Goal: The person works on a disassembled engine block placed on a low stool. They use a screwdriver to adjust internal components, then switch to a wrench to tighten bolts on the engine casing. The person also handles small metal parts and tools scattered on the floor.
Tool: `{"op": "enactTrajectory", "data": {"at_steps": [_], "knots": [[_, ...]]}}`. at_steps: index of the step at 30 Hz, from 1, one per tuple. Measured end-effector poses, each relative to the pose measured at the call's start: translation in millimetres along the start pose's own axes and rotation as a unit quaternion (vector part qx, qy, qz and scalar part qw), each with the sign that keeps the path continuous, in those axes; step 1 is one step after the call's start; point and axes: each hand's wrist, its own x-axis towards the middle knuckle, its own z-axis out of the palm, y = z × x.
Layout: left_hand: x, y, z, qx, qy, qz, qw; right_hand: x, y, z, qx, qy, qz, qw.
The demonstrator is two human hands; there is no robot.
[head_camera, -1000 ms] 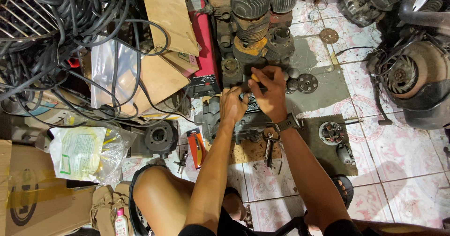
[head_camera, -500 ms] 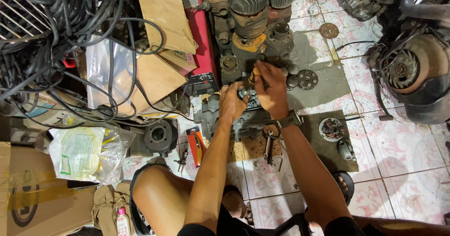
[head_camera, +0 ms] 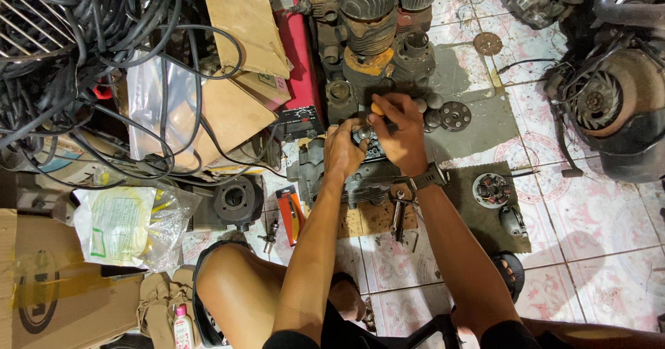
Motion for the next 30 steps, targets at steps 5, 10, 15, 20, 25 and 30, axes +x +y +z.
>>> {"op": "enactTrajectory", "data": {"at_steps": [5, 10, 15, 20, 25, 30], "knots": [[-0.5, 2.1, -1.6, 0.003, 0.0, -0.003, 1.0, 3.6, -5.5, -4.7, -0.01, -0.01, -0.007, 1.0], [-0.7, 0.8, -1.8, 0.009, 0.001, -0.005, 1.0, 2.1, -3.9, -5.3, 0.003, 0.003, -0.01, 1.0], [-0.9, -3.4, 0.3, 0.016, 0.009, 0.007, 1.0, 6.6, -12.0, -8.4, -0.017, -0.026, 0.001, 1.0], [0.6, -9.8, 5.5, 0.02, 0.009, 0.007, 1.0, -0.3, -3.6, -5.1, 0.001, -0.017, 0.017, 1.0], [1.8, -9.6, 5.6, 0.02, 0.031, 0.04, 0.998, 1.2, -0.9, -5.7, -0.023, -0.023, -0.004, 0.999], [3.2, -15.9, 11.2, 0.023, 0.05, 0.062, 0.997, 0.9, 2.3, -4.7, -0.009, -0.017, -0.003, 1.0]]}}
